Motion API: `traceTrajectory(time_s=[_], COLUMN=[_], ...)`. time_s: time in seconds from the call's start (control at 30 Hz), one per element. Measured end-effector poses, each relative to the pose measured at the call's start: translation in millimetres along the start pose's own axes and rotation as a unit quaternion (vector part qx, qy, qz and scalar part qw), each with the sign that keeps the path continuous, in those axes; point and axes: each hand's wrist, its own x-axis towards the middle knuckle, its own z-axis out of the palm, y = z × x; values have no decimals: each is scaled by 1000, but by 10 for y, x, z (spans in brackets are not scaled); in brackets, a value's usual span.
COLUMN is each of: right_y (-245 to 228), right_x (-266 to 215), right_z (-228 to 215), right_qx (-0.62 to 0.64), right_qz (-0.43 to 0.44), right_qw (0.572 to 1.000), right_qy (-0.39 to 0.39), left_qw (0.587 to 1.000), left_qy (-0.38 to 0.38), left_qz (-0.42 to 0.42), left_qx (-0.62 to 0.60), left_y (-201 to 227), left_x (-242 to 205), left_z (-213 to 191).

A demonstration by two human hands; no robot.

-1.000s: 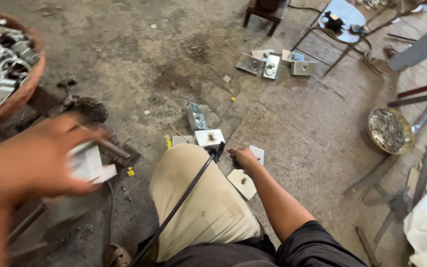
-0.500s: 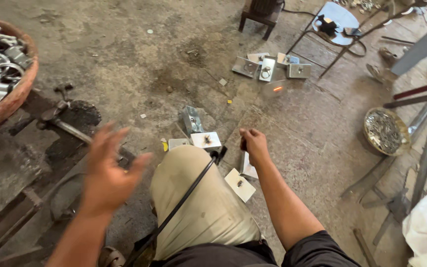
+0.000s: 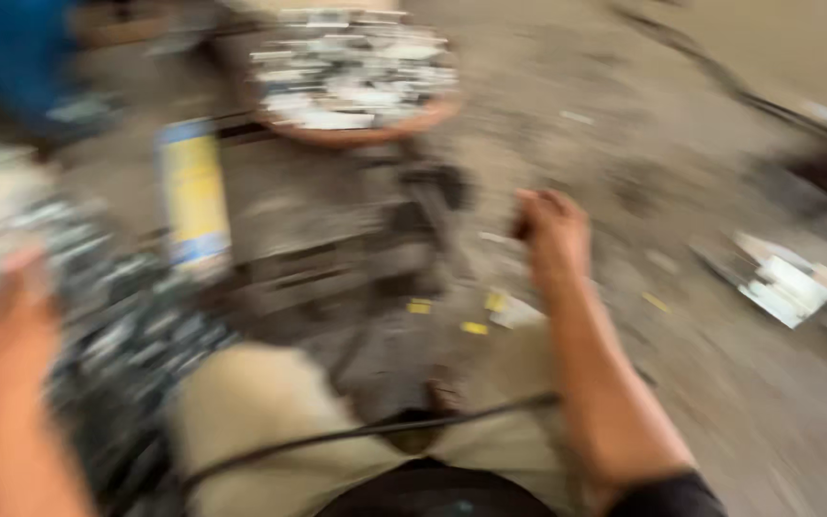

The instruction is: The person repeatedly picks up small metal plates and metal rings, places them on a workbench, and welds them together using a handheld welding torch. After welding, the person sets the finished pieces aside on the floor.

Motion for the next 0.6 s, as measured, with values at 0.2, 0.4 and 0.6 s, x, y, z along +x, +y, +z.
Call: traceTrajectory(time_s=[0.2,0.4,0.6], right_y=[738,1554,1783], right_x=[-6,310,428], right_z=[692,593,692], right_qx=[106,-116,-107], right_qz=[68,15,17], right_qw=[990,986,984], right_qy=[-70,-119,-141], left_qw=[981,945,801], left_qy=[112,-8,-287], left_qz=[25,-153,-183], left_qx=[157,287,493], left_y=[-634,-705,-743], left_x=[165,353,523], left_z=[-804,-1210,-859])
